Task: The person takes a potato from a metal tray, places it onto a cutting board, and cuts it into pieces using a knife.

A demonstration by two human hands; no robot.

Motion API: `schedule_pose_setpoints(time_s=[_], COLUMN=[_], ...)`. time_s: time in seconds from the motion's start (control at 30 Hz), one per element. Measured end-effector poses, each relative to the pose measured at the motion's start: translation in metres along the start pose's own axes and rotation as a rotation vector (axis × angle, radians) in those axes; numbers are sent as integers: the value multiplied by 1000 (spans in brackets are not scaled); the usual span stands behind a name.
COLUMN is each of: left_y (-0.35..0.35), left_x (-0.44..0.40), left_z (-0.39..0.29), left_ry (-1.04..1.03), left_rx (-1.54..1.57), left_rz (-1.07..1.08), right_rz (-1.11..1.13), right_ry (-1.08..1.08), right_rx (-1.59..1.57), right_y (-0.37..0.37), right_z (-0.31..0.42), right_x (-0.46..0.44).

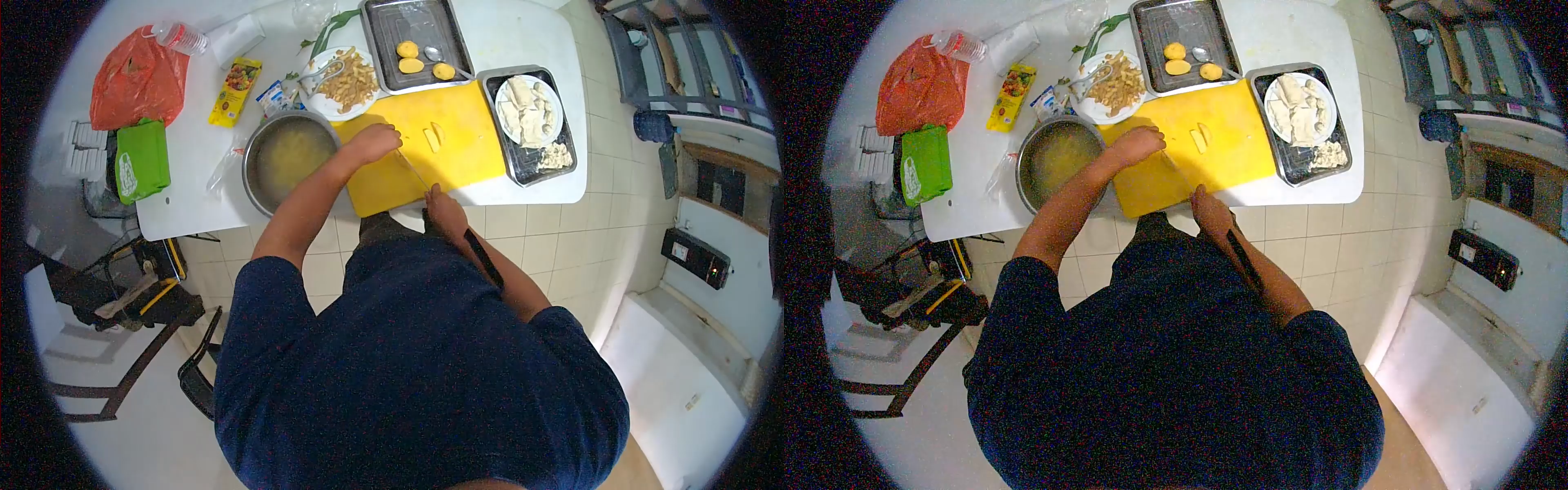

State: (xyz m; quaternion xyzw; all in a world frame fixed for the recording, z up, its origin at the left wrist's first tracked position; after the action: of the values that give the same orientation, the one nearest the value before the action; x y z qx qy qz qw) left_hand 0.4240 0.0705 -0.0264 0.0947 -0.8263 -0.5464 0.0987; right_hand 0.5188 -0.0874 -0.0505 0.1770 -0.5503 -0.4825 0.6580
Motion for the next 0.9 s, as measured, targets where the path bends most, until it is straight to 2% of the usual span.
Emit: schedule_pose_setpoints(time_s=[0.1,0.3,0.5,0.6,0.7,0.8,0.9], left_y=[-1,-7,-19,-17,-26,-24,-28], left_x=[0,0,5,6,2,-5,-16], left_z=[-4,-3,-3,-2,3,6,17], left_ry=[-15,16,-30,-16,15,-25,59], left_rx=[-9,12,9,33,18,3,10], left_rz=[-30,67,-1,-42,50,-13,-21], right_rz=[15,45,69,178,178,180,182], right_ry=[7,-31,21,-37,-47,-109,-201], right_rx=[-12,-18,-32,1,0,33,-16], right_y=[-1,-12,-22,-28,-24,-20,-3], right_z=[0,-5,-7,-9,-9,-13,-14], right_x=[1,-8,-19,-19,-20,-20,-17])
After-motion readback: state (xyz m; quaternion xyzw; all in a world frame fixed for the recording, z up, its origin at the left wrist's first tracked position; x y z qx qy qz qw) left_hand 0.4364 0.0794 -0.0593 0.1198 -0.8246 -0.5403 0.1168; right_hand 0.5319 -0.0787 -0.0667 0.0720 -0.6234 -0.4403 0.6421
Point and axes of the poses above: each hand's wrist, its own x-axis away from the middle knuckle, its own y-axis out of the back of the hand, z = x × y, the point moved 9 cm from there along -x, towards the middle knuckle, and after that the axes turned 9 degrees about x, right-handed, at the moved point
